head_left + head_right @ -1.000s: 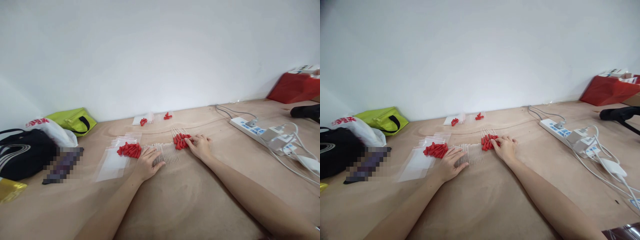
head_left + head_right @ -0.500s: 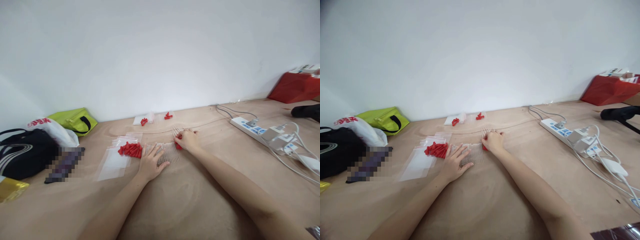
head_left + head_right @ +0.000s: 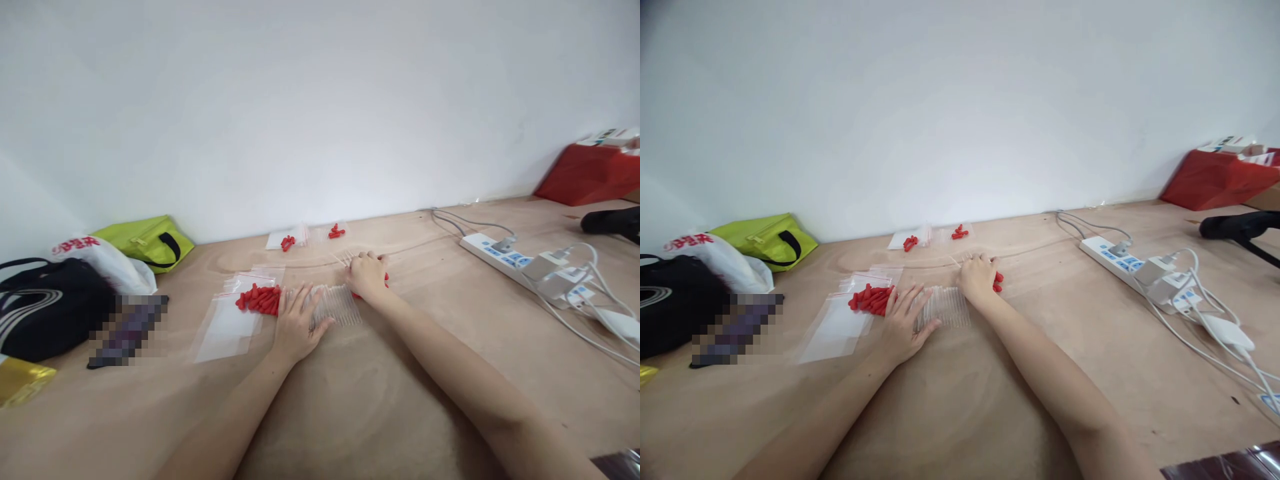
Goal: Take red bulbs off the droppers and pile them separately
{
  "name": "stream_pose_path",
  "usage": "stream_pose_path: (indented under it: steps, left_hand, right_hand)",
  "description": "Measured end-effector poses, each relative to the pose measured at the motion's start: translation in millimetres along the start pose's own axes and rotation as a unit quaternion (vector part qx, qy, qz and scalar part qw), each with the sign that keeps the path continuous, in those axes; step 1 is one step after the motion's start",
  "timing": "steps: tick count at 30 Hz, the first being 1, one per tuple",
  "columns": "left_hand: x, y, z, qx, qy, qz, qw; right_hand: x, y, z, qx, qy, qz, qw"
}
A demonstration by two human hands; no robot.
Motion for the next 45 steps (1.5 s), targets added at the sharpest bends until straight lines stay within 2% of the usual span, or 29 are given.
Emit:
stream_pose_path:
  steps: [3,6,8,11,17,23,32,45]
  left_hand:
    - [1,-3,-9.4,0.021,0.049,-0.009,0.999]
    - [2,1,-17.3,0.038,0.085,-0.003,0.996]
    - [3,8,-18.5,0.031,0.085,0.019,0.996]
    - [3,21,-16.9,-0.009,0.065,0.065,0.996]
    - [0,32,-14.6,-0.061,0.052,0.108,0.991]
    - [2,36,-20.0,-0.070,0.067,0.110,0.989]
    - [1,39,-27.6,-0.071,0.077,0.108,0.989]
    - [-1,39,-27.0,-0.083,0.073,0.113,0.987]
  right_hand:
    - [-22,-2,-20,0.053,0.076,-0.086,0.992]
    - [-56,-4,-32,0.116,0.128,-0.193,0.966]
    - [-80,-8,-36,0.155,0.149,-0.256,0.942]
    - [-100,-14,-39,0.193,0.157,-0.299,0.921]
    - [-103,-30,-42,0.212,0.151,-0.328,0.908]
    - [-101,-25,-42,0.200,0.173,-0.318,0.911]
    - [-107,-26,-43,0.196,0.169,-0.342,0.903]
    - [-108,-28,-42,0.225,0.130,-0.363,0.895]
Point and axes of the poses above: each hand's wrist, its own x-axis towards the middle knuckle, its own z-axis out of the palm, y = z × x, the point moved 9 cm from there along x, towards the middle knuckle, and after that the axes turned 8 degrees about y, right-handed, at the moved point
